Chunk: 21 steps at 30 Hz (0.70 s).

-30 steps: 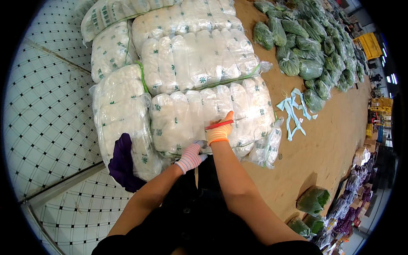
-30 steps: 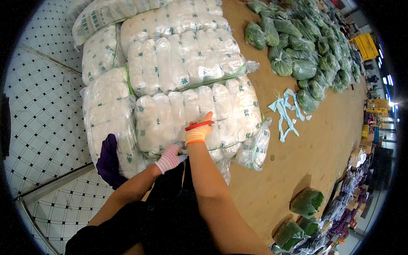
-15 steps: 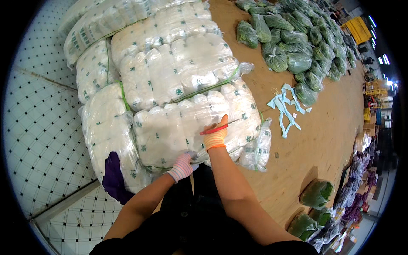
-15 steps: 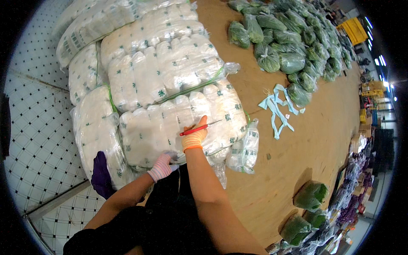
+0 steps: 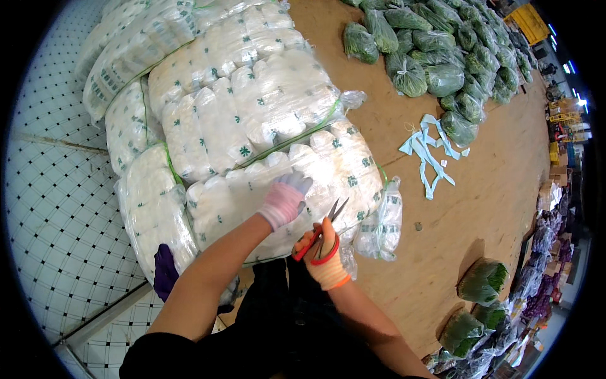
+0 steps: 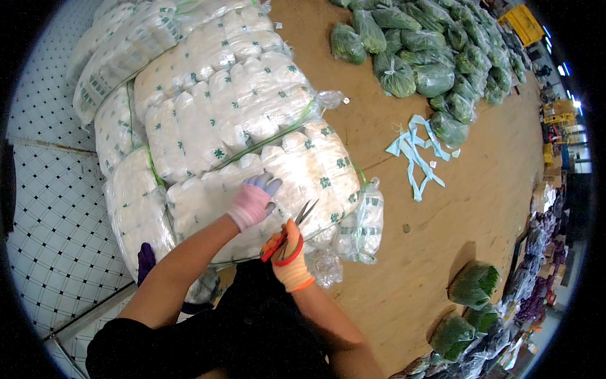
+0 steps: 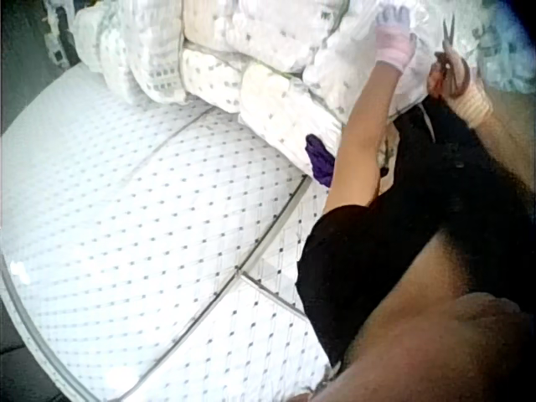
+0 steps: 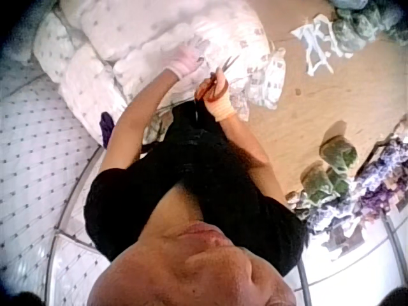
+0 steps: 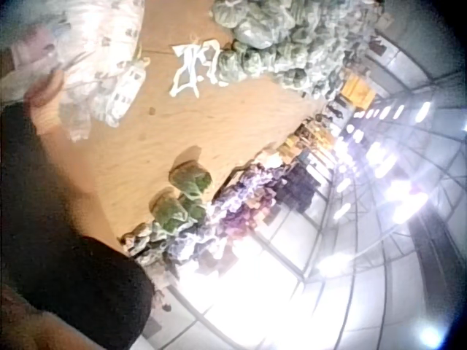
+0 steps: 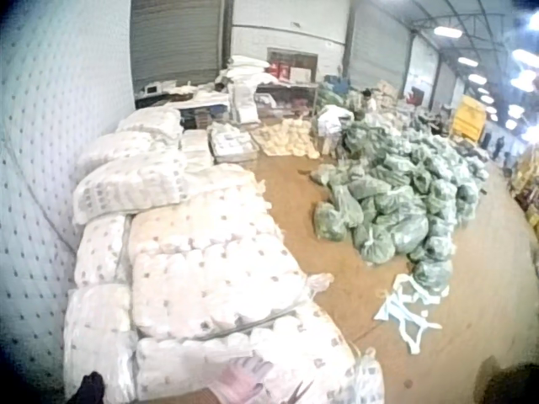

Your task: The person cuts through green plastic straps and plastic film on large white bales using shears and then wipes the surface of the bales with a cloth.

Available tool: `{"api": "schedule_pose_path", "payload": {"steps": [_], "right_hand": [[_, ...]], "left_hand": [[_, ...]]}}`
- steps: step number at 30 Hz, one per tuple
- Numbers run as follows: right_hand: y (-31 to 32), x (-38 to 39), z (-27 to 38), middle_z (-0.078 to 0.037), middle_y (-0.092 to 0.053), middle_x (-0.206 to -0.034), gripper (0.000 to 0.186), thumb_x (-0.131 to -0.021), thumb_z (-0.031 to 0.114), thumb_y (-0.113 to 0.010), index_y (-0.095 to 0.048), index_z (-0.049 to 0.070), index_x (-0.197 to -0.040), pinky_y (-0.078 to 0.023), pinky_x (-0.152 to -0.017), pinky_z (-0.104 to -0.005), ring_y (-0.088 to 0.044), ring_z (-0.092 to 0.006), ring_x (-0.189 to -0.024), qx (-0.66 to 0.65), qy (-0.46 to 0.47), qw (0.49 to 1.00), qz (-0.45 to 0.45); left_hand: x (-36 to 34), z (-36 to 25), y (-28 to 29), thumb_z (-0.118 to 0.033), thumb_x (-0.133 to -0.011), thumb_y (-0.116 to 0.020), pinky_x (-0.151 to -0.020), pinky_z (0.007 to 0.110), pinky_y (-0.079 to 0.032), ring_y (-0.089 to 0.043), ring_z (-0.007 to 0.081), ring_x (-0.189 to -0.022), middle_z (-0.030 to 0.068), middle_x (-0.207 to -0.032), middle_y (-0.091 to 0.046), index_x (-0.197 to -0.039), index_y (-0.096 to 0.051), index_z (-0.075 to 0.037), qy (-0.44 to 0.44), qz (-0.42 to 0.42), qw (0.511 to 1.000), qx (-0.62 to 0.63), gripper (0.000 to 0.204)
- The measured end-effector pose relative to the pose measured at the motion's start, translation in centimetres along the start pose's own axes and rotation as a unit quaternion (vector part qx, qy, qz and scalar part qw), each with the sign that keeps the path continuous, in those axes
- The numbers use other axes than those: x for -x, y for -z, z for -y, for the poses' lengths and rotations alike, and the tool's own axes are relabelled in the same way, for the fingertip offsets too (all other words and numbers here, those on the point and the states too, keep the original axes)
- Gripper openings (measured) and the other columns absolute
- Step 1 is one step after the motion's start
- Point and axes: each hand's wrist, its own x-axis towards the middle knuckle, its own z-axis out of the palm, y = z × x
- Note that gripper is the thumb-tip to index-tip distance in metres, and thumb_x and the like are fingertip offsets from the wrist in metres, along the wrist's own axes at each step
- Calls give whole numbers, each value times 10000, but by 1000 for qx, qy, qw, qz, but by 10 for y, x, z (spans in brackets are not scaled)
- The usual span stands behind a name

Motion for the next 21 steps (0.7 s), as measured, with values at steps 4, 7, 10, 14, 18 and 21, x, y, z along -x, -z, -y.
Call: {"api": "schedule_pose_path", "payload": {"steps": [4, 7, 10, 14, 18, 21], "right_hand": [[-7, 18, 0, 6, -430, -641, 271, -831, 382, -567, -432, 151, -873, -372, -525, -326, -434, -158, -549, -19, -8, 1000, -10], [-5, 19, 6, 6, -443, -645, 256, -837, 383, -557, -448, 152, -857, -377, -515, -336, -451, -162, -557, 1, -5, 1000, -23], [2, 14, 12, 6, -463, -655, 246, -844, 380, -546, -463, 148, -852, -387, -514, -339, -483, -167, -570, -2, -11, 1000, -14], [-4, 2, 12, 1, -490, -655, 244, -843, 374, -555, -470, 145, -844, -408, -481, -332, -508, -183, -548, -32, -6, 999, 15], [-6, -20, 7, -12, -478, -636, 273, -820, 378, -583, -468, 130, -822, -435, -469, -333, -504, -180, -503, -50, -19, 998, 38], [-7, -41, 9, -25, -453, -600, 294, -814, 374, -587, -451, 114, -791, -422, -443, -322, -483, -179, -470, -60, 38, 997, 11]], "left_hand": [[-60, -22, 7, -227, -671, -641, -1036, 457, -205, -357, 321, -1191, 138, -1241, -403, -1273, -398, -102, -115, 110, 977, -143, 662], [-90, -23, 4, -236, -657, -643, -1039, 456, -207, -356, 324, -1194, 144, -1251, -397, -1283, -395, -110, -165, 145, 946, -240, 686], [-110, -21, -11, -187, -696, -577, -954, 439, -305, -468, 261, -1041, 118, -1105, -489, -1090, -497, -98, -212, 75, 937, -268, 412], [-124, -19, -12, -150, -715, -510, -691, 366, -406, -555, 199, -716, 50, -736, -562, -734, -562, -118, -248, 44, 929, -270, 64], [-117, -15, -16, -166, -686, -519, -587, 344, -403, -554, 194, -599, 28, -583, -533, -605, -555, -122, -268, 40, 928, -254, 98], [-114, -17, -15, -180, -680, -517, -578, 343, -401, -549, 197, -594, 38, -591, -534, -605, -548, -119, -271, 16, 934, -232, 101]]}}
